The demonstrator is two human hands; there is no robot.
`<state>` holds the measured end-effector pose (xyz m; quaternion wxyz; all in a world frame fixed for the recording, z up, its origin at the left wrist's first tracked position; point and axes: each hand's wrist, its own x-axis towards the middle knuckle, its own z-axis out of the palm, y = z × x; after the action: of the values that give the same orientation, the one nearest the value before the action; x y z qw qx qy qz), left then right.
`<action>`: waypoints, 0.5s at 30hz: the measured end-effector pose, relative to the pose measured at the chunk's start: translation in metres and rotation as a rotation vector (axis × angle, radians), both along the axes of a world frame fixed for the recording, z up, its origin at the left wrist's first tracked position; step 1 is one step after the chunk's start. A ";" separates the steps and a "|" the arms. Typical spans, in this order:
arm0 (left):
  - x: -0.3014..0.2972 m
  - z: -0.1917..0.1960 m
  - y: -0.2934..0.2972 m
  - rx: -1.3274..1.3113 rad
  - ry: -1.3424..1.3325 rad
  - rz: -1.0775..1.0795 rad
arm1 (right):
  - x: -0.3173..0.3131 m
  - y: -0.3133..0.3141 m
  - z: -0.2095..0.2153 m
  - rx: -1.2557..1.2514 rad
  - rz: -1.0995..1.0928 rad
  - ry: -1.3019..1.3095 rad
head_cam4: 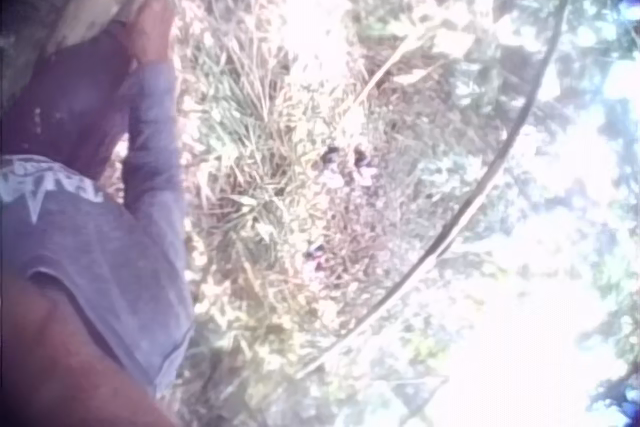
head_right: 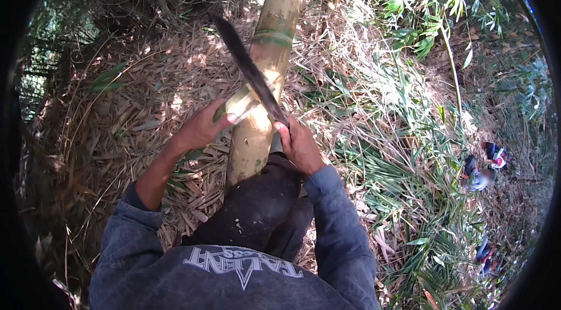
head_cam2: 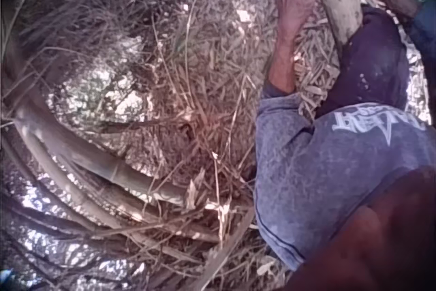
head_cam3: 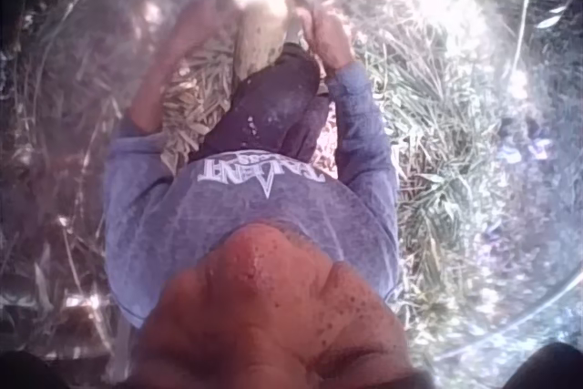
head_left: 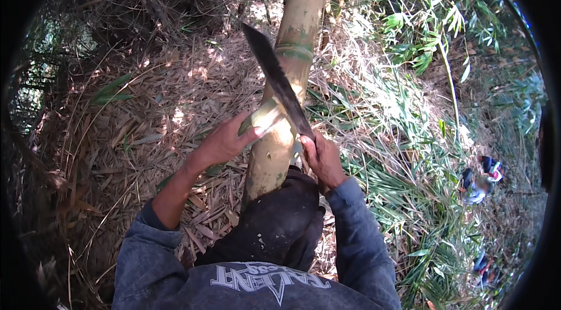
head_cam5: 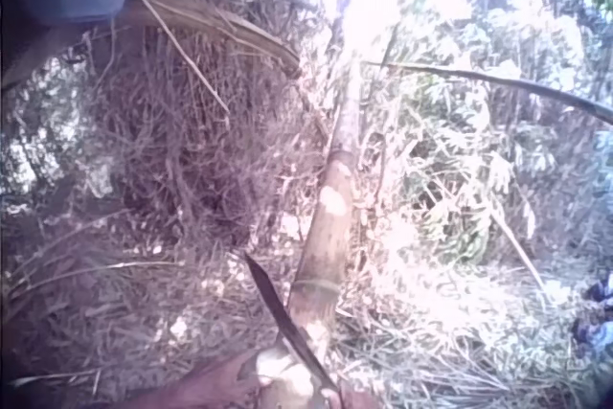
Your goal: The person uses a machete to cut and shape a section of bamboo. They repeatedly strike the bamboo to remove the outer layer and carve a notch into the side of the stalk. The person is sitting on the ground in a forest environment while performing the task.
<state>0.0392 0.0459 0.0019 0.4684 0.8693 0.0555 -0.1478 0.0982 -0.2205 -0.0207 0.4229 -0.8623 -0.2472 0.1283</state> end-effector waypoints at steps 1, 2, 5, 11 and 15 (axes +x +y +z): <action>0.002 -0.009 0.003 -0.085 0.012 -0.030 | 0.001 -0.001 -0.006 0.059 -0.008 0.023; 0.002 -0.019 0.011 -0.106 0.015 -0.036 | -0.001 0.008 -0.004 0.118 -0.033 -0.104; 0.002 -0.035 0.015 -0.257 0.130 -0.045 | -0.006 0.001 0.019 0.113 -0.081 -0.045; 0.016 -0.006 0.017 -0.301 0.164 -0.043 | -0.006 -0.009 0.032 -0.038 -0.004 -0.128; 0.013 -0.011 0.023 -0.227 0.104 -0.090 | -0.014 0.002 0.057 0.105 -0.078 -0.059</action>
<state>0.0518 0.0689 -0.0087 0.5534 0.8033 0.0237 -0.2189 0.0843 -0.2183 0.0365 0.4648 -0.8513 -0.2321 0.0729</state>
